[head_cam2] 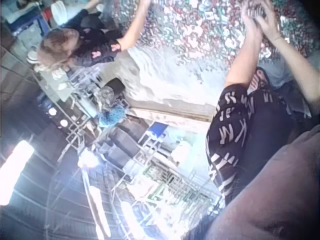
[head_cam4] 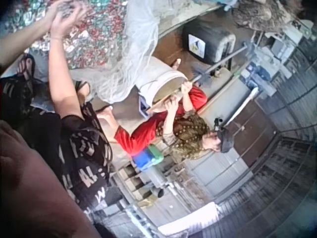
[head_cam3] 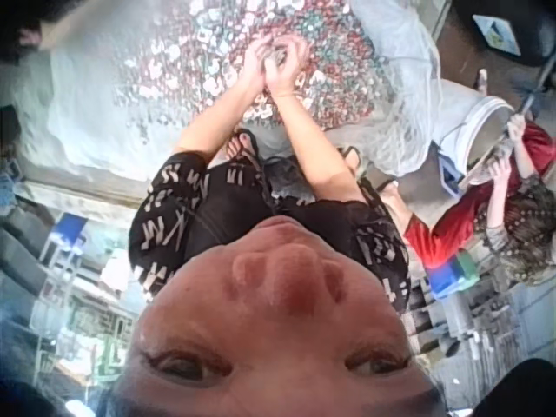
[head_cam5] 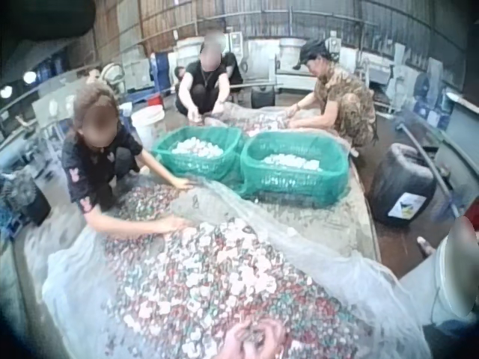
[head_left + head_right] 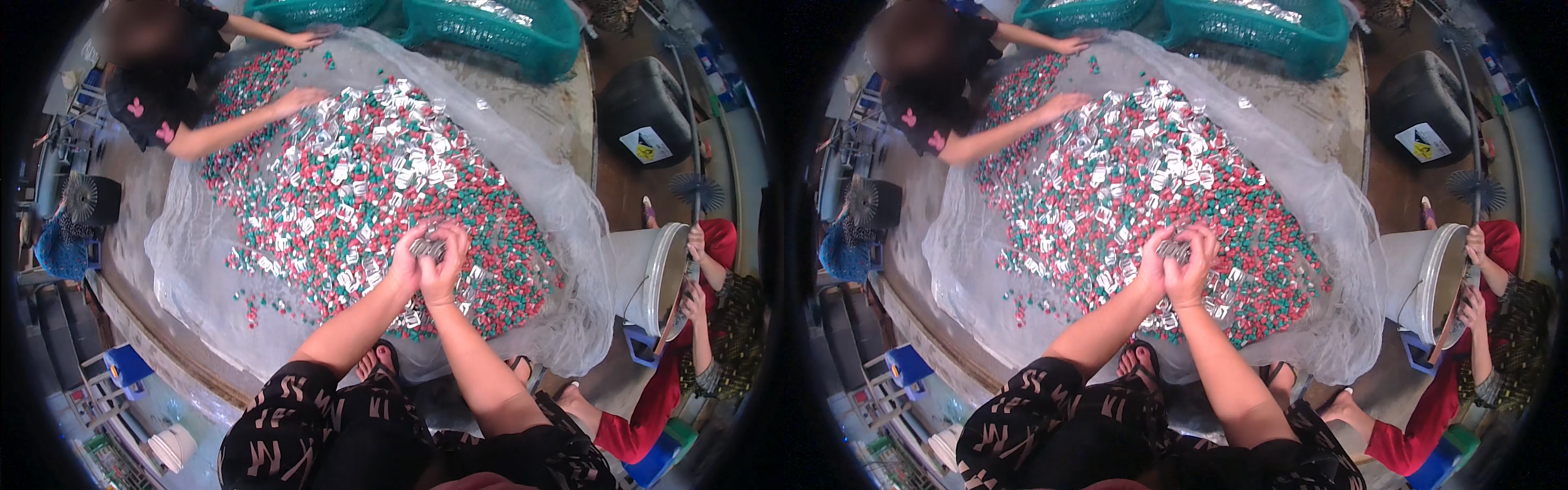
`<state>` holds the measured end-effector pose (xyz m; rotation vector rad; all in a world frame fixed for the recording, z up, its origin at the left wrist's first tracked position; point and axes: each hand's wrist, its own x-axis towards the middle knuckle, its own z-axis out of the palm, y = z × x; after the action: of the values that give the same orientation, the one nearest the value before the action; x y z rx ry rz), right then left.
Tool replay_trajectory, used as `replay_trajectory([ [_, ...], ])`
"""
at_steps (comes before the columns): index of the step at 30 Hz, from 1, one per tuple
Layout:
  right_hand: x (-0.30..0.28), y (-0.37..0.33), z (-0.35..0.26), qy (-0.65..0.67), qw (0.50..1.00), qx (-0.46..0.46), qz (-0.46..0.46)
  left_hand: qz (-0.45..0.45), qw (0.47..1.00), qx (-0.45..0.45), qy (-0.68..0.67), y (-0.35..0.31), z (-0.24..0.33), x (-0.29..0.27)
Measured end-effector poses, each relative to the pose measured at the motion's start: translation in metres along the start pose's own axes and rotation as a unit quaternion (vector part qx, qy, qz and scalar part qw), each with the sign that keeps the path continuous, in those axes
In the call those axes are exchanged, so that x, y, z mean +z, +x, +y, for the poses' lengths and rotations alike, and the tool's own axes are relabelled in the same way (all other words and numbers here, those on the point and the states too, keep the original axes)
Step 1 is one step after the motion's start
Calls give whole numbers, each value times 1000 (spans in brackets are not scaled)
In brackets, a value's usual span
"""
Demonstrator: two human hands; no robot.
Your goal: The person sorts a large pile of red, green, and white bottle caps on a plastic sheet. They pick up the caps by hand and place them into a green basket. Other people are also sorting caps nearby.
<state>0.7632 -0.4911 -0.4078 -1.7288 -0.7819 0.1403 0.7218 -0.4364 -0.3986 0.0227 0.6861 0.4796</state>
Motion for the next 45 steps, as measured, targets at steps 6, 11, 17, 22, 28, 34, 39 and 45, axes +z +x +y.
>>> replay_trajectory([
  [6,-8,9,-16,33,999,-42,2,-53,983,-85,-151,15,-7,-28],
  [11,-56,35,-16,51,989,-13,137,-25,984,-60,-169,47,-2,50],
  [17,-115,42,19,-5,983,46,176,-171,982,77,0,155,122,289],
  [22,-138,26,51,28,963,156,216,-265,945,171,87,109,143,301],
  [28,-140,8,76,-84,971,159,158,-73,960,142,231,62,129,86],
  [34,-118,-25,93,-273,947,63,-155,-15,719,185,669,25,64,-83],
  [39,-101,-42,99,-369,899,133,-194,-129,402,321,848,16,-3,-70],
  [45,-107,-28,107,-327,905,212,-168,-132,569,210,784,18,34,-64],
])
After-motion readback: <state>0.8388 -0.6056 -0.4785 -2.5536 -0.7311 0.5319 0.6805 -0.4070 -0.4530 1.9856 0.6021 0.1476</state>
